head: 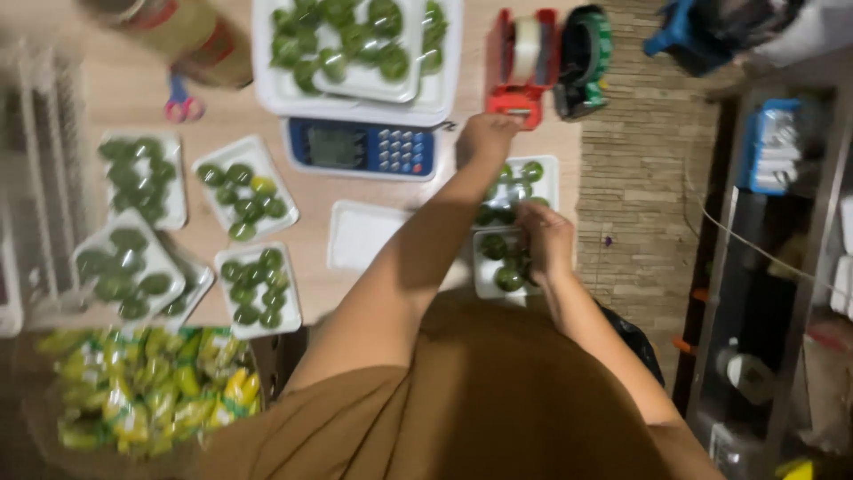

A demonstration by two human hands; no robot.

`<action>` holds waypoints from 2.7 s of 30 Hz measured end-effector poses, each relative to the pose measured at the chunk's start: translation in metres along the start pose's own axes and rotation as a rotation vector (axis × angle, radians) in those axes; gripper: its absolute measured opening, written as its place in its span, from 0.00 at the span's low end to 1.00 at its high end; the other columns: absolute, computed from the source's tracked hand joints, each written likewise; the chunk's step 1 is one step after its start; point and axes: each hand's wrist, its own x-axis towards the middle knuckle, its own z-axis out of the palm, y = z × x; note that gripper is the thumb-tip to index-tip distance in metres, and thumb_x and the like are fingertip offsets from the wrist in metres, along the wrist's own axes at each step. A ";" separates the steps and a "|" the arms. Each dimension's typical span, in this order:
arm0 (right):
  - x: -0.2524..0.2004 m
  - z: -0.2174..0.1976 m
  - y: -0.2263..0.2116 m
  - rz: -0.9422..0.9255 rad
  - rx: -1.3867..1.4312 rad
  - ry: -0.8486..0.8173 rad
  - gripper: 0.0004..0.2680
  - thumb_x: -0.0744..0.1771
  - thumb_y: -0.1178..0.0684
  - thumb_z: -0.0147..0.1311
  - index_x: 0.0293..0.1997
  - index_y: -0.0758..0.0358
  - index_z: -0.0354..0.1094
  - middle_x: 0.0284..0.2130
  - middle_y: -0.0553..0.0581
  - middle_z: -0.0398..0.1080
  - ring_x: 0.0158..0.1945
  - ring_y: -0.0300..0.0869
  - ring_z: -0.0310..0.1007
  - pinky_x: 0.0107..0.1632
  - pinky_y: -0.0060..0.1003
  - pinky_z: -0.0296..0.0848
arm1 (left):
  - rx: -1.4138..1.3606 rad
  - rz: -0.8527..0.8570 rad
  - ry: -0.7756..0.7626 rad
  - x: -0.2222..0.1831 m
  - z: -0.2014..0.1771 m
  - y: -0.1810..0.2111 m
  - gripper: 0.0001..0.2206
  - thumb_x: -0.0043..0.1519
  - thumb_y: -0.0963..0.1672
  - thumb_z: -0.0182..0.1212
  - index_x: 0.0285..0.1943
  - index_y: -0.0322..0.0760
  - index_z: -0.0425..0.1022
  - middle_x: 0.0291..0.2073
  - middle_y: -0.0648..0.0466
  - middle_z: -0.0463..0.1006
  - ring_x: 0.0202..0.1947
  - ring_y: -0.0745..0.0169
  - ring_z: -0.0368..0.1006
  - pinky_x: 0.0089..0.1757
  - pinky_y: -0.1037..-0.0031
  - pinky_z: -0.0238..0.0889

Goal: The person is placing eggplants into white foam trays and wrapping them with clear plastic film using a manual dispenser.

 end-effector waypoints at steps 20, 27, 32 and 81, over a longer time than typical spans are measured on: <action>-0.004 0.018 -0.024 -0.272 -0.217 -0.476 0.13 0.70 0.63 0.53 0.60 0.57 0.59 0.32 0.53 0.71 0.33 0.37 0.73 0.35 0.27 0.70 | -0.422 0.630 0.062 -0.100 -0.186 -0.073 0.13 0.65 0.40 0.60 0.56 0.45 0.82 0.48 0.50 0.84 0.55 0.49 0.76 0.57 0.62 0.68; -0.002 0.108 0.013 -0.383 -0.602 -0.755 0.11 0.71 0.55 0.55 0.57 0.49 0.56 0.21 0.47 0.71 0.26 0.37 0.71 0.36 0.32 0.65 | -0.241 0.055 0.230 -0.174 -0.264 -0.156 0.17 0.67 0.48 0.57 0.66 0.62 0.77 0.58 0.52 0.55 0.59 0.45 0.51 0.67 0.59 0.40; -0.018 0.123 0.003 -0.420 -0.759 -0.711 0.11 0.68 0.56 0.56 0.54 0.52 0.59 0.29 0.54 0.76 0.35 0.46 0.77 0.45 0.43 0.72 | -0.023 -0.101 0.149 -0.130 -0.245 -0.234 0.20 0.66 0.53 0.60 0.68 0.78 0.70 0.62 0.53 0.57 0.65 0.39 0.51 0.67 0.55 0.40; -0.087 0.142 0.063 -1.732 -1.075 -0.171 0.26 0.73 0.36 0.29 0.72 0.70 0.57 0.62 0.72 0.65 0.62 0.63 0.68 0.56 0.53 0.68 | 0.808 1.001 0.593 -0.153 -0.211 -0.182 0.23 0.68 0.52 0.51 0.70 0.42 0.70 0.68 0.49 0.70 0.68 0.45 0.66 0.57 0.48 0.61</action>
